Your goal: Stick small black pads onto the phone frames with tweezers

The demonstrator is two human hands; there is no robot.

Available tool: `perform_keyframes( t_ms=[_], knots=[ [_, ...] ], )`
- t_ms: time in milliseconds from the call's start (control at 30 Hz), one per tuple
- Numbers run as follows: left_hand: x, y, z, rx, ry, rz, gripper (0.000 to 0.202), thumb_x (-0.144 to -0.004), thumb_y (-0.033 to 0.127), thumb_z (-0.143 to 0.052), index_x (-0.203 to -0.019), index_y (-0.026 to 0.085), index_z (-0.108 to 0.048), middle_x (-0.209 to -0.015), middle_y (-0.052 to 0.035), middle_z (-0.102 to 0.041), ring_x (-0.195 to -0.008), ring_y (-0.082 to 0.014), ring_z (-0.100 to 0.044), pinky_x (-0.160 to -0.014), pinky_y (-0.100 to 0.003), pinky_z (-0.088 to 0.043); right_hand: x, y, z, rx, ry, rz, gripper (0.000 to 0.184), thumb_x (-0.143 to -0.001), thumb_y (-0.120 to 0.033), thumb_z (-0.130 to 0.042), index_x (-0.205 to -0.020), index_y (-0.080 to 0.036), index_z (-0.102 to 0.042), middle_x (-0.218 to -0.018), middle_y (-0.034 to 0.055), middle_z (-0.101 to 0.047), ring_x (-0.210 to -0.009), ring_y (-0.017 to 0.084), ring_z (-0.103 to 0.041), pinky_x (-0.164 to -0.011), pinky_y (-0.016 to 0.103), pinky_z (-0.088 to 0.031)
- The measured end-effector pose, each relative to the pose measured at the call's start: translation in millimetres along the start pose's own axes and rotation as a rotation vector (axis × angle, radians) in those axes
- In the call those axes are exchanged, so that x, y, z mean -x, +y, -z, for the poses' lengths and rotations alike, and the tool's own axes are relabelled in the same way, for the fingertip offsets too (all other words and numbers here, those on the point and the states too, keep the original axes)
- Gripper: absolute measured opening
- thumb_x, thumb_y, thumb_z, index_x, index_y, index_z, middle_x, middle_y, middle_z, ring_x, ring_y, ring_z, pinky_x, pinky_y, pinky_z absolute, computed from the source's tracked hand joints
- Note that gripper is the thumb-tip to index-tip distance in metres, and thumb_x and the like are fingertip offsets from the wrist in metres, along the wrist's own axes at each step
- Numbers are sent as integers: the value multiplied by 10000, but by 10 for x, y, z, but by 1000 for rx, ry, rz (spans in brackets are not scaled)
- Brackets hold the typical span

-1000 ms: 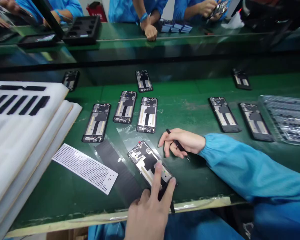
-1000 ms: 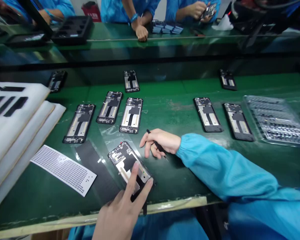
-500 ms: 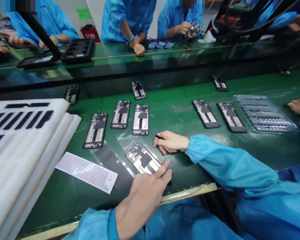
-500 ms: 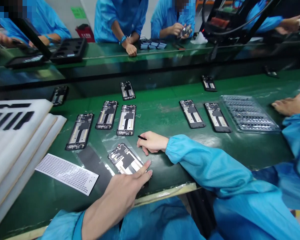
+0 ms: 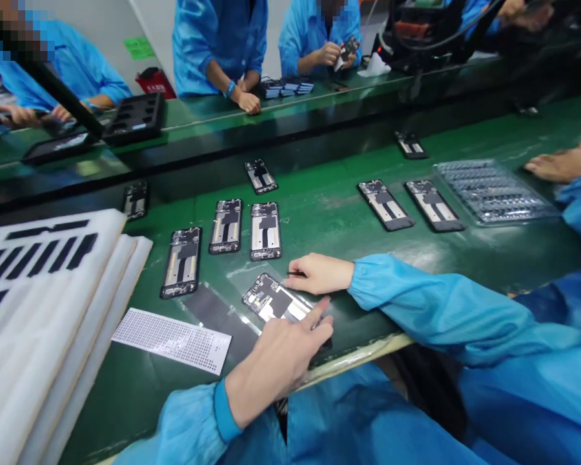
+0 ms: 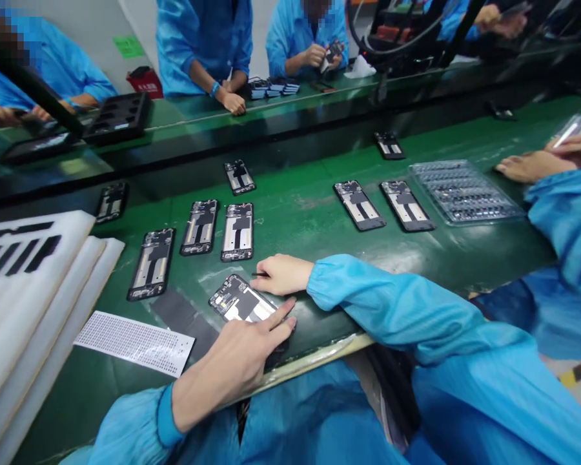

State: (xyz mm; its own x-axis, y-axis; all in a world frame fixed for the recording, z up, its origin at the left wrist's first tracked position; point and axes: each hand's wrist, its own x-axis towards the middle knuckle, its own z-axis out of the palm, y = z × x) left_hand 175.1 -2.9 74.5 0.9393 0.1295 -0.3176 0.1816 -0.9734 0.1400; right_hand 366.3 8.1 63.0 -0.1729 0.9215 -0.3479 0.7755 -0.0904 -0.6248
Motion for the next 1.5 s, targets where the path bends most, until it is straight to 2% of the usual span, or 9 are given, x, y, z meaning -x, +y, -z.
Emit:
perform_keyframes(
  t_ms=[167,300,400,533,700,967,1167,1333,1500],
  knots=[
    [11,-36,-58,-63,-69,0,687,-815,58,-454,-1485,200,-395,-1612,-162,-350,-736,-233,-739,-578,-381,-594,19,-71,-71,165,46,38,313,-946,-468,-571,-908,-180,-689,-812,102,-754,-807,264,-722,-607,273,-389],
    [-33,-39,64,-33,-118,-21,648,-809,20,-411,-1429,210,-417,-1573,-121,-435,-770,-231,-740,-567,-350,-558,16,-105,-105,221,66,65,437,-964,-544,-528,-990,-151,-718,-923,170,-777,-904,323,-746,-677,321,-484],
    [-70,-58,190,35,-147,-43,508,-838,7,-381,-1280,239,-478,-1297,-56,-654,-756,-220,-710,-531,-314,-476,37,-176,-138,234,93,76,428,-979,-481,-555,-1080,-90,-696,-973,225,-770,-957,349,-748,-716,360,-528],
    [-93,-95,299,169,-200,-35,398,-837,-19,-373,-1048,295,-498,-1002,39,-676,-764,-194,-664,-635,-295,-445,67,-276,-219,230,162,61,298,-997,-309,-548,-1078,-45,-661,-916,242,-764,-932,332,-761,-696,360,-554],
    [-65,-104,351,204,-262,-38,375,-854,-3,-380,-1039,305,-490,-1053,39,-654,-832,-198,-666,-707,-303,-462,64,-301,-276,249,210,72,134,-907,-116,-580,-1003,-58,-654,-874,213,-756,-895,324,-769,-655,357,-568],
    [17,-167,266,177,-319,-59,454,-851,9,-399,-1193,299,-467,-1255,-3,-628,-913,-208,-694,-744,-314,-512,61,-294,-265,247,218,113,174,-910,-34,-509,-1006,-33,-654,-864,198,-741,-912,326,-764,-662,386,-583],
    [-14,-278,268,132,-240,-163,510,-825,-7,-397,-1230,292,-476,-1130,-16,-669,-848,-226,-694,-689,-320,-521,85,-314,-251,192,219,121,204,-900,-13,-514,-1017,-43,-679,-991,200,-749,-1007,309,-743,-743,388,-582],
    [44,-307,138,97,-150,-186,563,-794,-9,-429,-1293,243,-485,-1264,-105,-648,-935,-254,-713,-706,-334,-555,62,-298,-183,121,238,68,173,-924,-112,-568,-1022,-65,-702,-1063,193,-761,-986,278,-751,-730,331,-567],
    [168,-335,-199,213,258,-208,477,-929,32,-482,-1385,172,-493,-1506,-212,-494,-1136,-212,-692,-829,-246,-564,329,-71,-20,67,290,-127,261,-951,-247,-585,-1065,-39,-693,-1008,235,-768,-928,297,-761,-673,320,-544]
  ],
)
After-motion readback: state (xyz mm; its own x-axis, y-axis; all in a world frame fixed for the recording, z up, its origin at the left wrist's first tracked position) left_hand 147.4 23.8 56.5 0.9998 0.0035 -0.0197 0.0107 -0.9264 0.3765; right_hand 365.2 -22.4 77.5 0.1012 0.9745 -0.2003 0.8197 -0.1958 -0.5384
